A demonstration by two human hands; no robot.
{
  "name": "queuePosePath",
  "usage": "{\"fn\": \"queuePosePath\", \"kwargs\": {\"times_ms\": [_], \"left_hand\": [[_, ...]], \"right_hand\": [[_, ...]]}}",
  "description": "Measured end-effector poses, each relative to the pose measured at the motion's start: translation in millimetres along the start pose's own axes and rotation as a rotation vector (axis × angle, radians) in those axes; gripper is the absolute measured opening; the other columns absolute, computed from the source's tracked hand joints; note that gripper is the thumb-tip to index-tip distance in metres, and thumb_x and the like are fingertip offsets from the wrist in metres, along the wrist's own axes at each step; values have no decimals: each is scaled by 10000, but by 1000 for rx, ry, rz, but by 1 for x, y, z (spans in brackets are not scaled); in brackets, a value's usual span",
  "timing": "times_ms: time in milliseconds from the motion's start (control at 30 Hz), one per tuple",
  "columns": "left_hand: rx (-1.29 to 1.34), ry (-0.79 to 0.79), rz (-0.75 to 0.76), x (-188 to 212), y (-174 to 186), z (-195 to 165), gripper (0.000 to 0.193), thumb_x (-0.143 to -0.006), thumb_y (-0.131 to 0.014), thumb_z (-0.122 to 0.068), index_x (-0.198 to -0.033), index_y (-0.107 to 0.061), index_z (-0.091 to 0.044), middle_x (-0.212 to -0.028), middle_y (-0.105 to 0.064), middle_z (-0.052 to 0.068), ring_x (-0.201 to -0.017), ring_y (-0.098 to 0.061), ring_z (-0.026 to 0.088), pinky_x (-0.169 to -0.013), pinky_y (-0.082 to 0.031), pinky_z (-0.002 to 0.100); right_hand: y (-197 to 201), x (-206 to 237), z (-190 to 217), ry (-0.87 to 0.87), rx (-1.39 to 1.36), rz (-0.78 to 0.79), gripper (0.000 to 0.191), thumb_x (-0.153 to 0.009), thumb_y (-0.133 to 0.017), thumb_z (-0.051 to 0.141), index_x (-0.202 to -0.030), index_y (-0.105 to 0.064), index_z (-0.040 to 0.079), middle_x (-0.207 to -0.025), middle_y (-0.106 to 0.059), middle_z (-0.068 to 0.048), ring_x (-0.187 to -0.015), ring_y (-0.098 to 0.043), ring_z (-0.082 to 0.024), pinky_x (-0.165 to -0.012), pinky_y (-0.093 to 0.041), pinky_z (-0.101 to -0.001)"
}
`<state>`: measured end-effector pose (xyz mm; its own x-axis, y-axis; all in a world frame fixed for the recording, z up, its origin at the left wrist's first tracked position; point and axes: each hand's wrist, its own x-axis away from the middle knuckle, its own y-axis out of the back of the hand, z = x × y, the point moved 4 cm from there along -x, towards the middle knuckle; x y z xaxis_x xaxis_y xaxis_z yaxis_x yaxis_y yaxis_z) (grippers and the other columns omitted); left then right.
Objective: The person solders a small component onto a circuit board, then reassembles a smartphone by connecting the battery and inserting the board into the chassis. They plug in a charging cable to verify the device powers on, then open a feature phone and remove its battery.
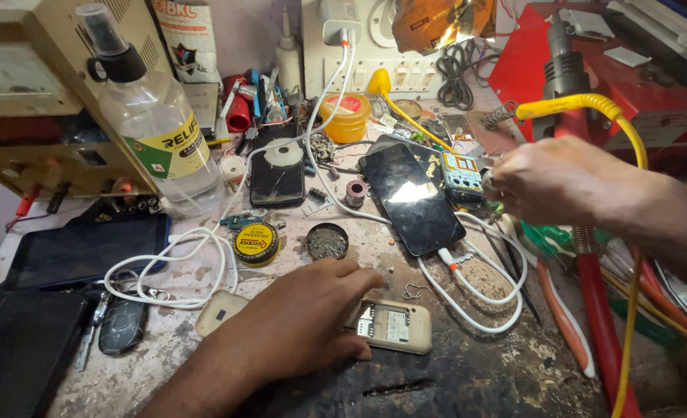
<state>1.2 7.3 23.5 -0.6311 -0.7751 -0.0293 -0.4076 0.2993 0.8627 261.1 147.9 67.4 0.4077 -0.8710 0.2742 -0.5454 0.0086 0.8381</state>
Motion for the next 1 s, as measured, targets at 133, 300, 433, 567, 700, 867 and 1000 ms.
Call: {"fn": "queuePosePath", "kwargs": {"times_ms": [133,300,433,567,700,867,1000], "left_hand": [[14,-40,-35,0,1,-1,703,-670,-888,-253,-1280,-586,-77,-1110,-640,124,-1083,-621,347,-876,-510,456],[29,-23,-16,0,2,0,679,-664,-888,-251,-1251,-595,-74,-1104,-643,122,-1079,-625,343,-872,-512,452],[30,-13,-9,-1,2,-1,689,-667,-891,-259,-1257,-589,-73,-1106,-642,120,-1073,-627,343,-870,-512,453],[18,-25,-15,-1,2,-1,682,-667,-893,-254,-1249,-590,-67,-1097,-641,123,-1071,-625,343,-864,-512,455],[18,-15,-10,-1,2,-1,689,-667,-891,-260,-1253,-586,-66,-1090,-642,119,-1066,-627,338,-863,-514,451],[26,3,2,-1,2,-1,674,-670,-887,-268,-1240,-583,-79,-1082,-635,111,-1060,-625,333,-849,-513,449],[27,-12,-8,0,2,-1,667,-674,-889,-273,-1231,-579,-75,-1074,-633,111,-1062,-621,337,-847,-508,455]], "right_hand": [[-9,6,11,71,-53,-14,169,-952,-579,247,-958,-719,152,-895,-735,-52,-750,-758,-191,-674,-629,-364],[-15,-3,7,-3,104,14,209,-974,-565,212,-875,-719,112,-866,-748,-80,-801,-755,-235,-707,-621,-398],[-9,-3,-5,-91,32,-32,225,-999,-537,204,-893,-720,125,-877,-739,-96,-786,-770,-259,-696,-629,-413],[-3,1,3,65,-200,-153,135,-836,-669,243,-894,-767,171,-887,-749,-68,-766,-755,-275,-678,-608,-434],[-10,-3,15,63,3,31,138,-906,-628,201,-880,-743,128,-873,-746,-79,-789,-756,-244,-731,-613,-394],[-13,-7,23,265,228,-41,87,-845,-649,129,-803,-717,96,-852,-734,-87,-838,-747,-249,-732,-608,-388],[-25,-7,21,425,248,-152,91,-752,-676,66,-827,-725,82,-890,-715,-99,-853,-737,-281,-692,-609,-406]]}}
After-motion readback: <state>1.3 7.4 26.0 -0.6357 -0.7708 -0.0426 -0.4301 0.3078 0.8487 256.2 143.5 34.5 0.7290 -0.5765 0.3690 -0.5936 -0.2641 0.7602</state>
